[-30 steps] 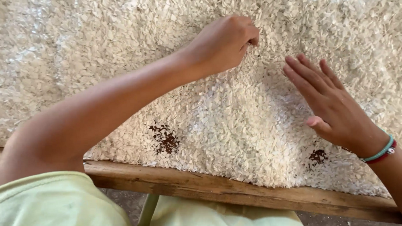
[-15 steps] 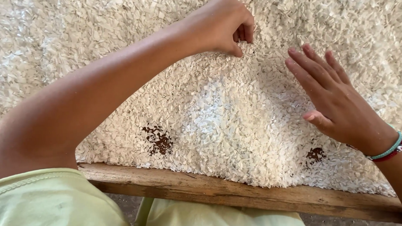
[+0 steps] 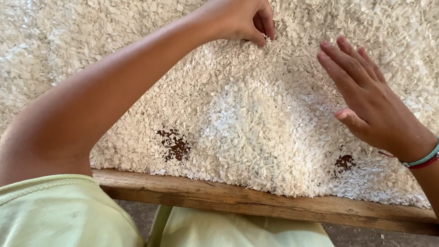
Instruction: The person spreads a layer of white rice on a wooden tray and manually picks out dark impurities by hand. They repeatedly sweep the rice with both hands to expose new areas and remove small dark pieces.
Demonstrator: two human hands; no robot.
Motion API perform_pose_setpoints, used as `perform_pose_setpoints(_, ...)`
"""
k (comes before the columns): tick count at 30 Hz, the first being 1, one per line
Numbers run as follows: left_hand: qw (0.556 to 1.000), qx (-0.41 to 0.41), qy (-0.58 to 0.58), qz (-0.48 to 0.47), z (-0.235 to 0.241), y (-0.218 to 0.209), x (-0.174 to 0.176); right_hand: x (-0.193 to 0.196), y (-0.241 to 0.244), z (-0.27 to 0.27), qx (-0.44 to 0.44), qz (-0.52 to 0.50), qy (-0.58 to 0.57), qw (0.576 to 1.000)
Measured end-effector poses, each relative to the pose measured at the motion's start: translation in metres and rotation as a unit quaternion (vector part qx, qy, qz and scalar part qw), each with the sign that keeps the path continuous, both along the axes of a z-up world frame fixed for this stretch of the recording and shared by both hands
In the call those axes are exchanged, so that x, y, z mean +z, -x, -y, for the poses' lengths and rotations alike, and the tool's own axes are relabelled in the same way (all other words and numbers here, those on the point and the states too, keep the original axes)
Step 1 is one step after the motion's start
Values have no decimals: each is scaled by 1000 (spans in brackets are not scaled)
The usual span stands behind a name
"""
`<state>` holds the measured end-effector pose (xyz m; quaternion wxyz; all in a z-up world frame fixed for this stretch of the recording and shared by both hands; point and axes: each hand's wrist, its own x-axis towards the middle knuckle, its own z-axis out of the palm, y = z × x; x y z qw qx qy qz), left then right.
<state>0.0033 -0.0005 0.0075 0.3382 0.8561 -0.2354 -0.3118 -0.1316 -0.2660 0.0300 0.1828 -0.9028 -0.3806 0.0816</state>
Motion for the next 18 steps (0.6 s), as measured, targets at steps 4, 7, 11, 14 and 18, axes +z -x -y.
perform_pose_setpoints(4,997,16,0,-73,-3,-4,6,-4,-2,1,-5,7,14,1000)
perform_pose_setpoints(7,979,77,49,-184,-4,-2,11,-10,-6,-6,-19,69,-8,997)
perform_pose_setpoints(11,975,88,53,-195,-9,7,24,-22,-27,-14,-25,122,-99,987)
perform_pose_setpoints(14,976,92,51,-192,-12,13,32,-23,-44,-30,-5,166,-131,977)
perform_pose_setpoints(18,984,61,28,-164,-18,19,43,-16,-57,-59,28,162,-148,975)
